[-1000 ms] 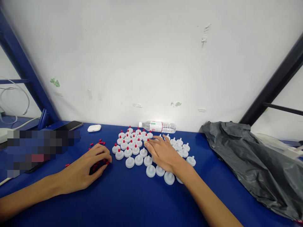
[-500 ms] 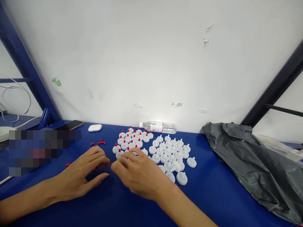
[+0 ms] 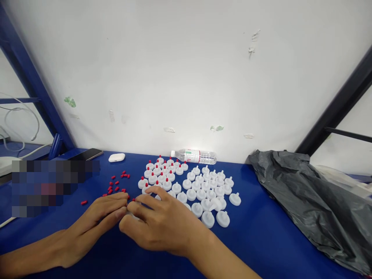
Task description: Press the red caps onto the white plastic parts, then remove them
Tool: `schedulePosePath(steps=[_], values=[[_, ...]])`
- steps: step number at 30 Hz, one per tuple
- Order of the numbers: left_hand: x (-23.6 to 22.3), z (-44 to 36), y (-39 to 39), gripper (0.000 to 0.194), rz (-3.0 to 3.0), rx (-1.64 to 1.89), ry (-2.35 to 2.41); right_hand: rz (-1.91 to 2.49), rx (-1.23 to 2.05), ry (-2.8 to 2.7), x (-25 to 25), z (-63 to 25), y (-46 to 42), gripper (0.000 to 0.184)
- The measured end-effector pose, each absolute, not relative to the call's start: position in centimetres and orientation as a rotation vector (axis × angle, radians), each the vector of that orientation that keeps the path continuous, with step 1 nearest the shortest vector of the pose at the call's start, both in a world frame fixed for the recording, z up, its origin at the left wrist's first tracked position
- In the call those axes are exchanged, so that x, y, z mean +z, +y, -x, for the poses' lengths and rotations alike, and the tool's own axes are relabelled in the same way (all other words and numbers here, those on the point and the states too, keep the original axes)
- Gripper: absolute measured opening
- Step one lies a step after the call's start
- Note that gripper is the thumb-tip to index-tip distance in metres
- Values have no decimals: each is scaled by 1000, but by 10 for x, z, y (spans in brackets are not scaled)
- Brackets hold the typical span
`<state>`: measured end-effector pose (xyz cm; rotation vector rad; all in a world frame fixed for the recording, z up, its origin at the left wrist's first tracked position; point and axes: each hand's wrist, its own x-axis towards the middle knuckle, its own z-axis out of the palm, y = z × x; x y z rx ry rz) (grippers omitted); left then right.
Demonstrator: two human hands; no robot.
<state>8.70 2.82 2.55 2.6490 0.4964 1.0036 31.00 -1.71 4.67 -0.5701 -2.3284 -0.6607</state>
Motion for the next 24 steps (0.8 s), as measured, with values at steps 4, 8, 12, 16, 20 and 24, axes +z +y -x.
schedulePosePath(steps=[4, 8, 12, 16, 20, 24], values=[[24, -88, 35, 30, -2759, 900, 478, 634, -566, -2383, 39, -310, -18, 22], [23, -87, 42, 20, -2832, 785, 442, 726, -322, -2443, 28, -307, -19, 16], [23, -86, 40, 20, -2803, 712, 358, 736, -169, -2471, 27, -305, -21, 14], [23, -81, 39, 35, -2596, 802, 485, 660, -343, -2446, 35, -313, -17, 15], [23, -73, 48, 44, -2371, 946, 745, 788, -509, -2305, 47, -347, -5, 18], [24, -74, 58, 35, -2605, 851, 738, 1268, -356, -2193, 49, -384, 8, 22]])
